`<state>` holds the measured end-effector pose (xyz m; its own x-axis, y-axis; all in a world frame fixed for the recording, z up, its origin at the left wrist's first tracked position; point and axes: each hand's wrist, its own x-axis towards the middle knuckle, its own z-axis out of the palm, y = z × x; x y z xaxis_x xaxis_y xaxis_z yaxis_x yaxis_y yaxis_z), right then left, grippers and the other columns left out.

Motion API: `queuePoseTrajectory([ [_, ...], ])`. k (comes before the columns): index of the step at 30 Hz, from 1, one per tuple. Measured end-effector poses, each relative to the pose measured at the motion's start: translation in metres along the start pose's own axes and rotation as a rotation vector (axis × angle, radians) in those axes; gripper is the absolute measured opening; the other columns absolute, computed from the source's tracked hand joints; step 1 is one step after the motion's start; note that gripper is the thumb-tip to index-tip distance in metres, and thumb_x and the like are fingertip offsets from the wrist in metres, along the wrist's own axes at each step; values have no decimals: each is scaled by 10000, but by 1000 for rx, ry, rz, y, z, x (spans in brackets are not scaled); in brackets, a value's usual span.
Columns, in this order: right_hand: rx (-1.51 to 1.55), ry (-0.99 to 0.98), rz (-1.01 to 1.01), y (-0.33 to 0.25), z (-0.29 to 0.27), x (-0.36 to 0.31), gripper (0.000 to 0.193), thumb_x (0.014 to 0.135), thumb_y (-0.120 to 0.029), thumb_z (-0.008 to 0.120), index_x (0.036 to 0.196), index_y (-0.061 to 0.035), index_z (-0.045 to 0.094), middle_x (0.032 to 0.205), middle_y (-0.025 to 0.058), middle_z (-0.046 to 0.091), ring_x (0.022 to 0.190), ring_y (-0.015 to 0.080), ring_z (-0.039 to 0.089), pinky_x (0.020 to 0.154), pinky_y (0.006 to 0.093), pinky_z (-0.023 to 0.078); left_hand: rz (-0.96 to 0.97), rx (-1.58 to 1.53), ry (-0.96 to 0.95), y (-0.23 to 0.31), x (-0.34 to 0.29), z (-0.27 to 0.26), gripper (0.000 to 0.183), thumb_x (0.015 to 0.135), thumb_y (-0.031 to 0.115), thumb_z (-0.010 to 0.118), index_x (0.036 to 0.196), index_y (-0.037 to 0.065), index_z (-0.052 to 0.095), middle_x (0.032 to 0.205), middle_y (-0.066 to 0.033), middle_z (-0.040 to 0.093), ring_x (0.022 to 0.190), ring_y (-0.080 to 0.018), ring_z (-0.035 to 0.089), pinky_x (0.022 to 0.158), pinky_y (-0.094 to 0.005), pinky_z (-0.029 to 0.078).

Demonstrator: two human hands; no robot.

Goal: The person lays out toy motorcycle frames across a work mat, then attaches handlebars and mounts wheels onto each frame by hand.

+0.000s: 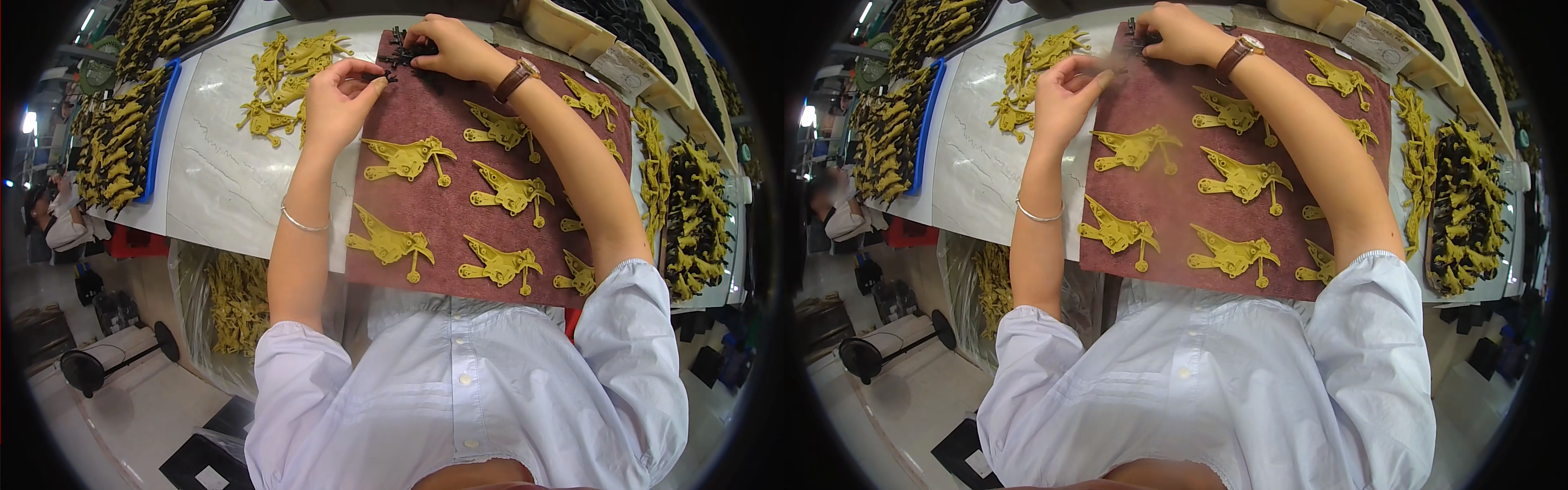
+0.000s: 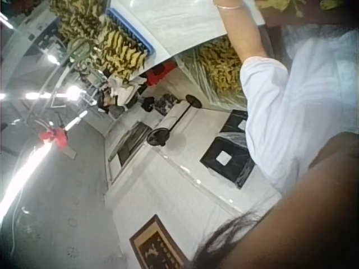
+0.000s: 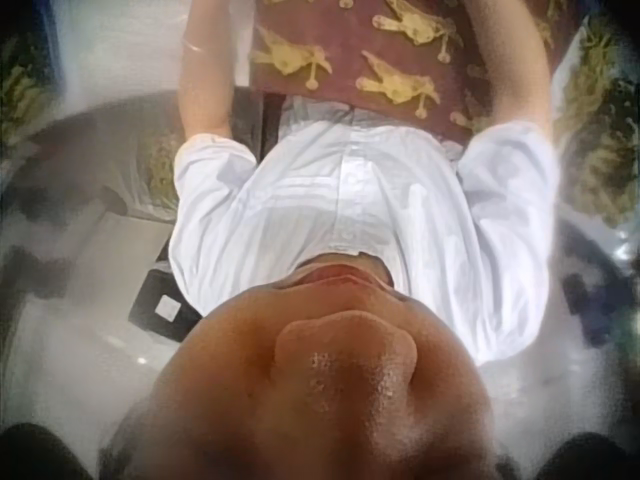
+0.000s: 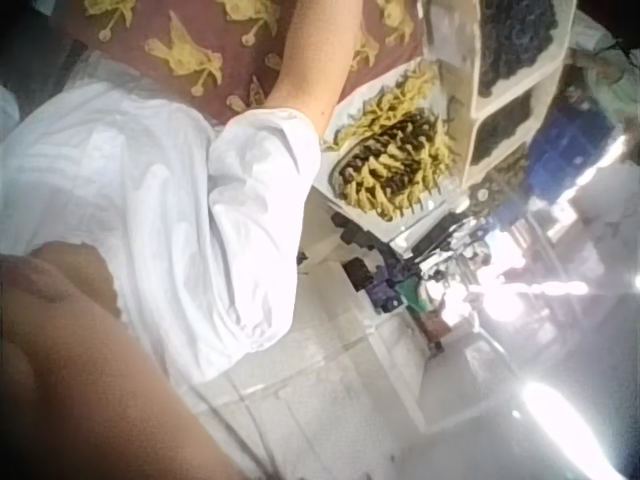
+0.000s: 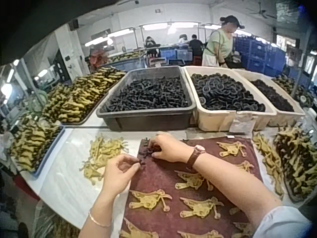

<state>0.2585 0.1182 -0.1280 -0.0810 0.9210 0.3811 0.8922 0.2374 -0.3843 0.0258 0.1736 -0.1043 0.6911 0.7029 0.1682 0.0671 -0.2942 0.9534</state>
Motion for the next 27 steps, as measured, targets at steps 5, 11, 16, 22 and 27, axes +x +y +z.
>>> queuePoseTrajectory([
  [5, 177, 86, 90, -20, -10, 6, 214, 848, -174, 689, 973, -4, 649, 853, 91, 655, 770, 179, 620, 725, 317, 509, 8, -6, 22, -5, -1, -2, 136, 826, 12, 690, 953, -30, 665, 863, -70, 707, 814, -113, 688, 709, -224, 535],
  [11, 1298, 303, 543, -2, -6, 7, 88, 892, -87, 624, 929, -7, 634, 833, 47, 656, 701, 121, 601, 639, 252, 486, -31, 18, -31, -7, 0, 5, 137, 840, 1, 679, 972, -38, 671, 949, -80, 711, 834, -93, 656, 684, -205, 510],
  [16, 2101, 127, 688, 3, -4, 0, 150, 909, -122, 588, 769, -70, 607, 704, 21, 612, 579, 109, 526, 563, 250, 456, 148, 40, -45, -16, 9, 10, 204, 843, 2, 654, 1038, -54, 681, 1013, -87, 710, 886, -136, 670, 795, -254, 528],
  [22, 2054, 32, 728, -18, -12, -6, 121, 890, -152, 627, 846, -42, 605, 747, 44, 615, 610, 115, 553, 665, 292, 518, 444, 266, 43, -9, 10, 19, 270, 904, 112, 629, 1113, -59, 643, 1066, -112, 681, 900, -184, 679, 828, -301, 543],
  [27, 1661, 217, 719, -58, -7, -11, 102, 912, -154, 618, 923, -52, 613, 815, -15, 602, 620, 47, 505, 650, 219, 483, -63, -431, -109, 13, 1, 20, 325, 889, 81, 658, 1161, -79, 580, 1052, -140, 670, 893, -193, 683, 775, -310, 577],
])
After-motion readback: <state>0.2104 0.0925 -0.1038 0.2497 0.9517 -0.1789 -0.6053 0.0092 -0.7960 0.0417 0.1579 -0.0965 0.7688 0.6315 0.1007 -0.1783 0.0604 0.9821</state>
